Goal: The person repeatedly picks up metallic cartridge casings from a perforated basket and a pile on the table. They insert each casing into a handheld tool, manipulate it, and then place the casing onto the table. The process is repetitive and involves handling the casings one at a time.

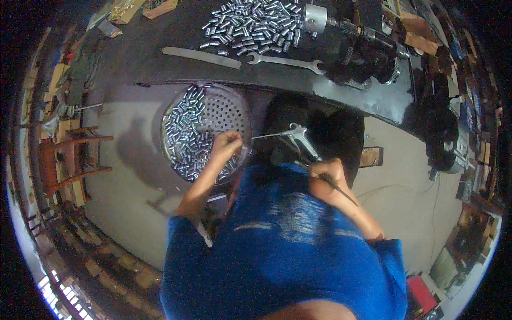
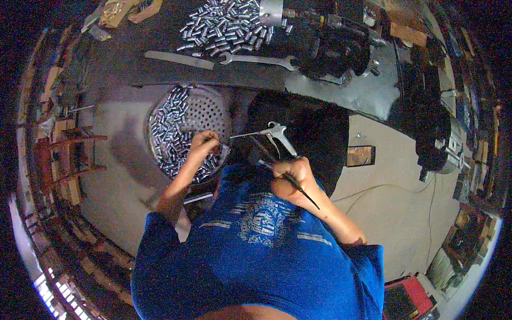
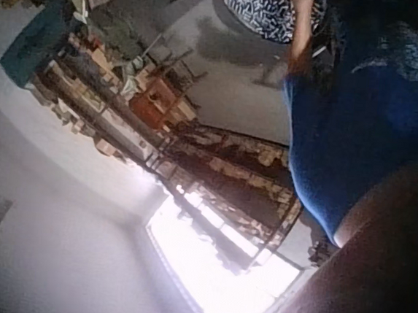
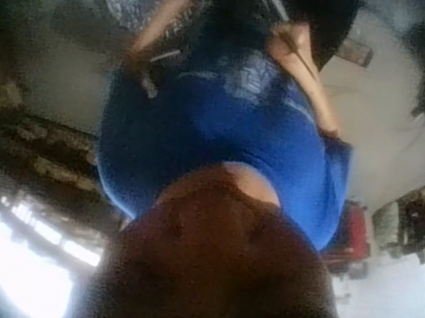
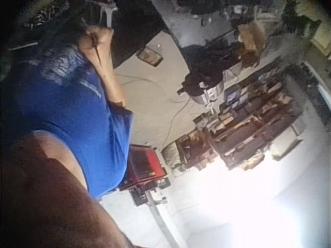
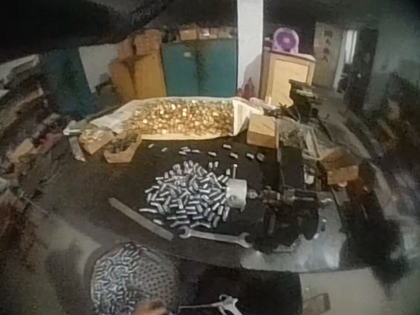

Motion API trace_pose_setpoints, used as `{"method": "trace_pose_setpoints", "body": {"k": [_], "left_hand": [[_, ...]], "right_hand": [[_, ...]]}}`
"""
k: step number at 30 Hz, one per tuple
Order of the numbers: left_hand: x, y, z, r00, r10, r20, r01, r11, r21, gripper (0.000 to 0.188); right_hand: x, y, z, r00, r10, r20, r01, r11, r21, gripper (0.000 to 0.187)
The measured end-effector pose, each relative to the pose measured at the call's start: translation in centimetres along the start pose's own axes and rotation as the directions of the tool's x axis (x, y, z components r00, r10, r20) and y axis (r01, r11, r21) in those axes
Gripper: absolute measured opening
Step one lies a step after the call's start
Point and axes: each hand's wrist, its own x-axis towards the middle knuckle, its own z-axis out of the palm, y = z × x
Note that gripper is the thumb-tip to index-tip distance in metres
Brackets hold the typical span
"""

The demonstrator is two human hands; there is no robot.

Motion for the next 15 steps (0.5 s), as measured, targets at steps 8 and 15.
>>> {"method": "trace_pose_setpoints", "body": {"k": [8,15], "left_hand": [[-5.7,9.7,6.7,0.925,0.015,0.380,0.253,0.723,-0.643,0.030],[-6.2,11.2,7.8,0.925,0.036,0.379,0.224,0.753,-0.619,0.033]], "right_hand": [[2.0,-0.6,0.2,0.973,-0.226,0.036,0.227,0.973,-0.037,0.023],[2.2,-0.8,-0.3,0.969,-0.240,0.062,0.241,0.970,-0.017,0.017]]}}
